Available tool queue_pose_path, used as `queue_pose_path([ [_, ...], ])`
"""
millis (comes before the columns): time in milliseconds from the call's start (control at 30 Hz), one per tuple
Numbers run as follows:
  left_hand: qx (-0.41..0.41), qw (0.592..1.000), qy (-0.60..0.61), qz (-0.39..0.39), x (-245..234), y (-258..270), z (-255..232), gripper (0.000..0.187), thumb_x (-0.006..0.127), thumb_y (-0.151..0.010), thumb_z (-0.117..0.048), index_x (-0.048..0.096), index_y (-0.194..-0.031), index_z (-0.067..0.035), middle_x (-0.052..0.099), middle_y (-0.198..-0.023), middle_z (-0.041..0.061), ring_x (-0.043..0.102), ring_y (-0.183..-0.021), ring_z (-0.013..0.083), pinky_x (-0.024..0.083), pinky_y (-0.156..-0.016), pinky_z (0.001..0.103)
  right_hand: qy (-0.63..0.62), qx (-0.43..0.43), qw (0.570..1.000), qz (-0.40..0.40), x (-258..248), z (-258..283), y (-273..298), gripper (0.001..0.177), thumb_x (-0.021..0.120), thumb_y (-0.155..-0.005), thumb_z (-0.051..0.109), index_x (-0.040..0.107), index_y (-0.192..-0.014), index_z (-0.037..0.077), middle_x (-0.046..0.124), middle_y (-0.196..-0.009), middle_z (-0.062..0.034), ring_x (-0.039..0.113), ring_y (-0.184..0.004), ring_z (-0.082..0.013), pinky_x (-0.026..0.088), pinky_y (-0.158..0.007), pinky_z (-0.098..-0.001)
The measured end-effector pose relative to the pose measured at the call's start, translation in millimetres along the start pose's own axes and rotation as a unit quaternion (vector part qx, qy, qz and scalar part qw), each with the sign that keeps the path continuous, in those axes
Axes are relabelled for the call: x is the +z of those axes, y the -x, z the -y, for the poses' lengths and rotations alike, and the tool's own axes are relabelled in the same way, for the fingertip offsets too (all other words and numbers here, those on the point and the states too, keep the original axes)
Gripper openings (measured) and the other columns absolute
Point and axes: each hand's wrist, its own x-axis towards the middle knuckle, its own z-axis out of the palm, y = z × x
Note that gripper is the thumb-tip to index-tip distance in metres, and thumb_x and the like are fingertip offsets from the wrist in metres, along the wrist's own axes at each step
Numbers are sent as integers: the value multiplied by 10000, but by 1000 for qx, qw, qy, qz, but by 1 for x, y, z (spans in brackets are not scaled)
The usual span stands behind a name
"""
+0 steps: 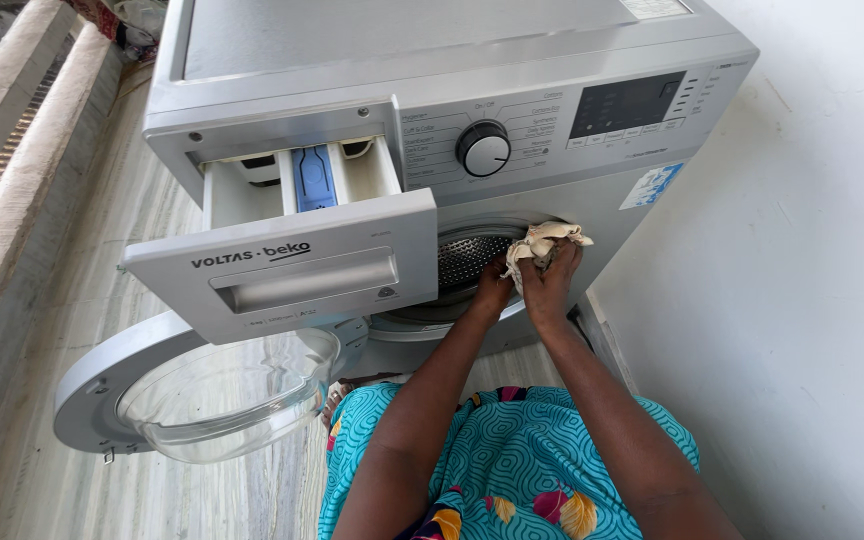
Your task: The person wipes the front panel, control panel, and door seal of a washing machine using a cloth. They also wipe the inside of the open door and the detergent drawer area.
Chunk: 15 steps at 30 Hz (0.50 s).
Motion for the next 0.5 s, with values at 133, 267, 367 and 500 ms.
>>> queue_pose_path([
  [133,-41,944,328,-5,-2,16,-50,403,513,-1030,-120,554,-1420,-27,635,-1366,152,645,-1213,288,540,-1029,419,2,-85,996,25,22,53,12,632,663,-969,125,364,-1499,-44,259,-1542,-312,358,-1435,-459,348,-1184,-529],
  [267,26,816,571,81,-32,41,-95,521,570,-1060,-379,532,-1417,-3,611,-1375,210,630,-1229,339,542,-1027,430,159,-216,954,132,45,88,22,572,655,-966,200,492,-1483,19,359,-1500,-218,281,-1516,-526,272,-1245,-598],
  [367,63,855,514,41,-71,61,-108,531,596,-983,-378,534,-1412,-71,616,-1410,103,635,-1281,265,559,-1083,396,201,-280,900,267,65,111,28,534,637,-952,420,602,-1386,112,439,-1476,-239,325,-1456,-518,250,-1197,-627],
  [500,37,910,412,-31,-128,88,-89,588,638,-1018,-478,549,-1411,-49,609,-1366,135,626,-1229,276,561,-1040,391,263,-218,806,484,87,134,47,633,441,-960,634,629,-1353,175,609,-1414,-130,514,-1361,-361,333,-1159,-589],
])
